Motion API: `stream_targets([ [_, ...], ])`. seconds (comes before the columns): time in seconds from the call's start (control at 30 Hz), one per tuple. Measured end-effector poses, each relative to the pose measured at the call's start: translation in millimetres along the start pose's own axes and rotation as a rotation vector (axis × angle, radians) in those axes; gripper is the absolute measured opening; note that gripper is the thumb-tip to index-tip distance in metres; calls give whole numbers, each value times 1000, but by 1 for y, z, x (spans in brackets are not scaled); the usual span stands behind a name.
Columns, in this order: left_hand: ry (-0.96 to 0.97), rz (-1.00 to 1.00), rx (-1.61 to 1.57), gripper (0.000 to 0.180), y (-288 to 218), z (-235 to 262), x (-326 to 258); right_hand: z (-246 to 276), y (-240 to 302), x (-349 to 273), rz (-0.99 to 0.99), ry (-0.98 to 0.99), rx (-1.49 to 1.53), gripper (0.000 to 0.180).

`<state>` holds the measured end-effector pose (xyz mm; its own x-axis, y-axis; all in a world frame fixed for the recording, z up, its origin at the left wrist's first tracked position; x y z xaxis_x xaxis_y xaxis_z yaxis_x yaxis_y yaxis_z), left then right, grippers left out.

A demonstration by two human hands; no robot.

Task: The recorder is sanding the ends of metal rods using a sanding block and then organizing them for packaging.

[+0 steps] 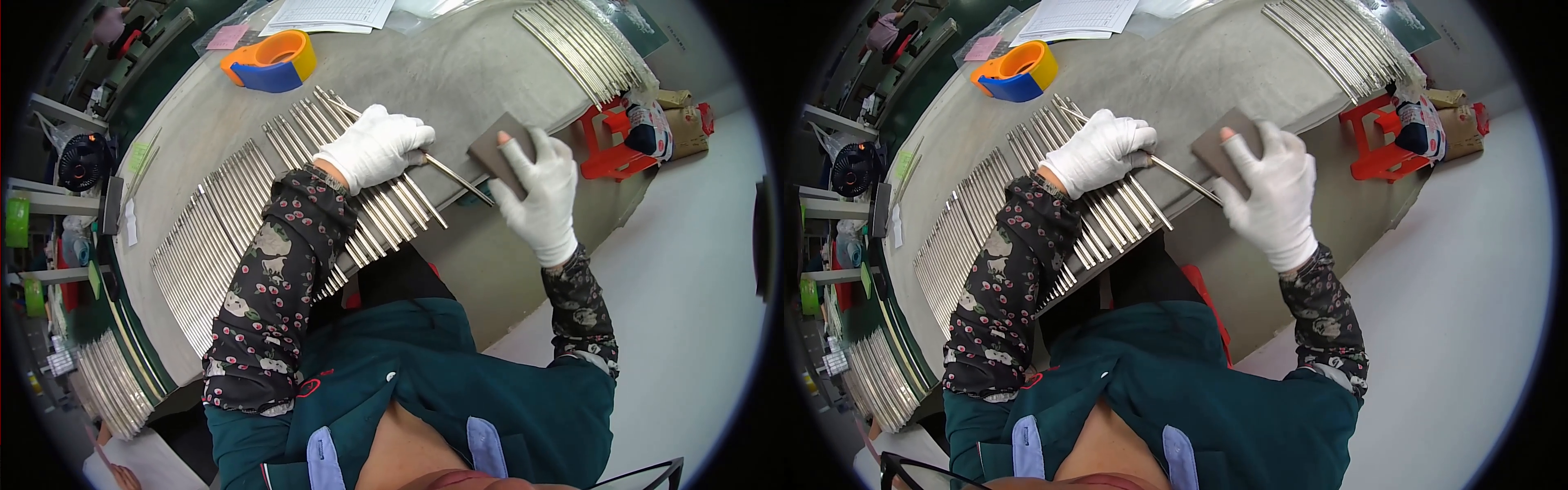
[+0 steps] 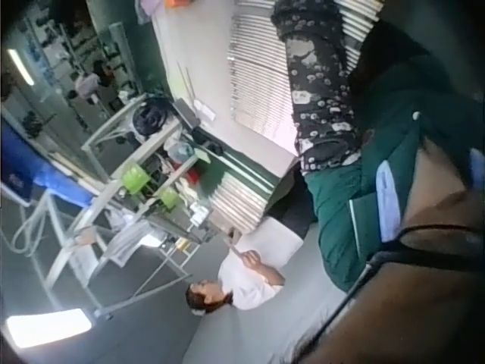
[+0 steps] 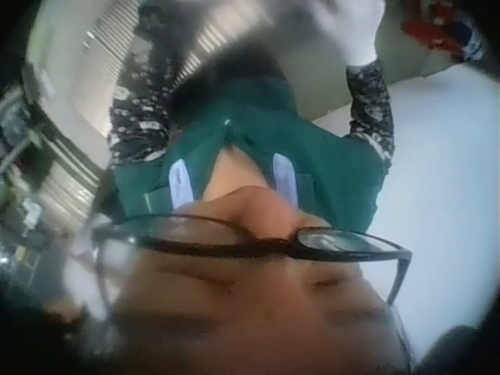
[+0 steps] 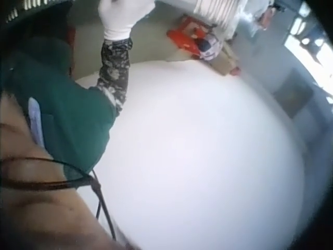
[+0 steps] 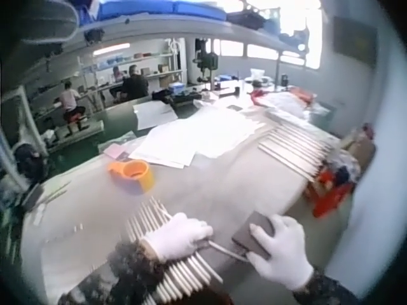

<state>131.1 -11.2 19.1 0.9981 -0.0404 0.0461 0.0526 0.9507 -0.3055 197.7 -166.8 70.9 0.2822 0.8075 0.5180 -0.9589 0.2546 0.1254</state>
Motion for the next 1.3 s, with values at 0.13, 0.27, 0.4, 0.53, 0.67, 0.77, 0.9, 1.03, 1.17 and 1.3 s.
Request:
stream_targets([
  [0.13,0,9,-5,10,1,-2,-1,-16,21,-7,115,89,160,55],
  [0.27,11,10,2,9,3,-2,3,4,1,-6,34,1,100,55],
  [0.4,11,11,-6,10,-2,2,-1,-7,5,-14,9,72,85,57],
  [0.53,1,11,-4,11,0,-1,-3,-2,26,-15,83,93,170,54],
  [0.67,-14,-4,-4,10,-1,0,-1,-8,-6,-10,-36,38,5,54],
  [0.77,-12,0,4,10,0,0,-1,-3,28,-9,107,132,195,56],
  [0.9,12,18,1,11,-2,4,-1,-8,-11,-5,-90,39,-62,58],
  [1.03,-15,-1,-19,11,0,0,-2,-14,36,-18,138,168,248,58],
  [1.17,-27,-7,5,10,-3,0,-1,4,-16,-9,-74,-12,-27,56],
  [1.3,-30,-21,-12,11,-1,2,-2,-13,19,-25,111,167,224,59],
])
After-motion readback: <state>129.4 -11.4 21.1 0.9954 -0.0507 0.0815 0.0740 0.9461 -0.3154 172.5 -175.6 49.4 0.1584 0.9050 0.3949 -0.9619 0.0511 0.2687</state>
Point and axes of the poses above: each hand's wrist, its own x-axis towards the middle knuckle, its own z-axis out of the back of the hand, y = z × x, the point moved 8 cm from there along x, towards the middle knuckle, and after that the axes turned 3 degrees about x, right-handed, at the moved point
